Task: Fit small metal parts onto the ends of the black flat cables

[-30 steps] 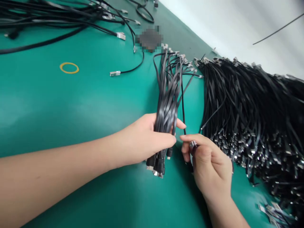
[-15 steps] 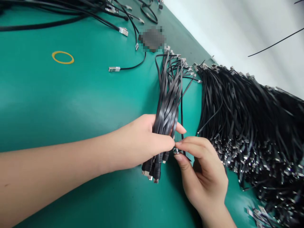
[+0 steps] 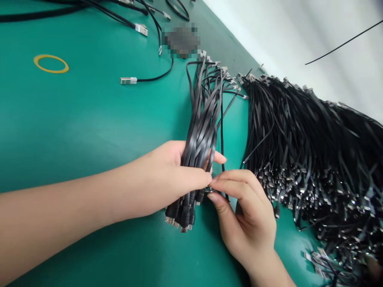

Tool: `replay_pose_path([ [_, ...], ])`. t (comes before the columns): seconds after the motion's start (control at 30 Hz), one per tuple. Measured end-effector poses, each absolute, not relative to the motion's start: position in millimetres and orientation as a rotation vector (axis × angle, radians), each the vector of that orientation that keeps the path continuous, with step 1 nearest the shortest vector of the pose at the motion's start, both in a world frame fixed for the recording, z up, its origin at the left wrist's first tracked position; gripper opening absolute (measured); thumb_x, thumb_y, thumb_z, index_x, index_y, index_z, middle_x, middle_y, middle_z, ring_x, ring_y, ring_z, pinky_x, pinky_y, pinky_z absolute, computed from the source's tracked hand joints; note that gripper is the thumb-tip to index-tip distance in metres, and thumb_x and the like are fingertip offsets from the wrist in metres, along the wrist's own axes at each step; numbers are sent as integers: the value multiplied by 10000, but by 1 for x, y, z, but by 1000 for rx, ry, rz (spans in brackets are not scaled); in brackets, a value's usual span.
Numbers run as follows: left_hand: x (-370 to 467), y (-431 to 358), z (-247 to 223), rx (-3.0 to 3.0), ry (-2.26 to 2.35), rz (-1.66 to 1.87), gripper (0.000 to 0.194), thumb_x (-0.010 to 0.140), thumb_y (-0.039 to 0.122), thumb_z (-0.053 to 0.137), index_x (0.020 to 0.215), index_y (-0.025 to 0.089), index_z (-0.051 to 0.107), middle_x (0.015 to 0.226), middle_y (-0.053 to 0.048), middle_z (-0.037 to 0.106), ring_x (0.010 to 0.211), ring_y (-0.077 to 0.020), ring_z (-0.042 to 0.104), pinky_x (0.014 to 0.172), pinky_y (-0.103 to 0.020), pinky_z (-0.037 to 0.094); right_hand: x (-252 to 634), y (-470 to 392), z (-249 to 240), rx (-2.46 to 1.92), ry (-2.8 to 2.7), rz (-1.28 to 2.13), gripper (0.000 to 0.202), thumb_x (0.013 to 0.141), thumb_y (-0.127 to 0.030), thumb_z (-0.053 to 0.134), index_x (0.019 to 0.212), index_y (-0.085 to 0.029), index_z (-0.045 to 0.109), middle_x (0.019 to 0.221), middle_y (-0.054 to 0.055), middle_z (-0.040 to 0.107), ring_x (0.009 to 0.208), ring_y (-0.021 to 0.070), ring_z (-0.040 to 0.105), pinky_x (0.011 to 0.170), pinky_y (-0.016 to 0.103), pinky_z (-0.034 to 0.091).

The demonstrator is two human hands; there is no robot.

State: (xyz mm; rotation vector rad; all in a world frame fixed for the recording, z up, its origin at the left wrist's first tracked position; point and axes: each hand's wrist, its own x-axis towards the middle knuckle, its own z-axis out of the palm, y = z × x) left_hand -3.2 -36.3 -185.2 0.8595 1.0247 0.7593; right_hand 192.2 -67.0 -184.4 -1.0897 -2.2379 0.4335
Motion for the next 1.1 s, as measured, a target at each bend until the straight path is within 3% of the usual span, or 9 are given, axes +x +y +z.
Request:
replay_pose_path([
  [0.63,0,-37,-196,826,968,865,340,635,326,747,962,256,808,705,-38,716,601,-223,648,483,-266,479,193,-67,-186,-1092,-2198,543,246,878,-18,620,1047,-193,658,985,37,628,951,165,611,806,332,500],
  [0.87,-2,-36,-186,791,1052,733,399,634,328,737,1028,285,782,813,-51,748,777,-301,708,532,-294,508,192,-67,-185,-1102,-2197,545,246,875,-18,630,1042,-195,664,952,27,628,899,154,605,767,316,492],
  [1.1,-4,-35,-182,797,1030,699,371,679,304,733,1049,297,768,850,-25,738,892,-297,706,682,-335,553,191,-68,-182,-1114,-2191,535,227,878,-25,634,1029,-191,667,915,20,617,858,149,595,742,311,478],
])
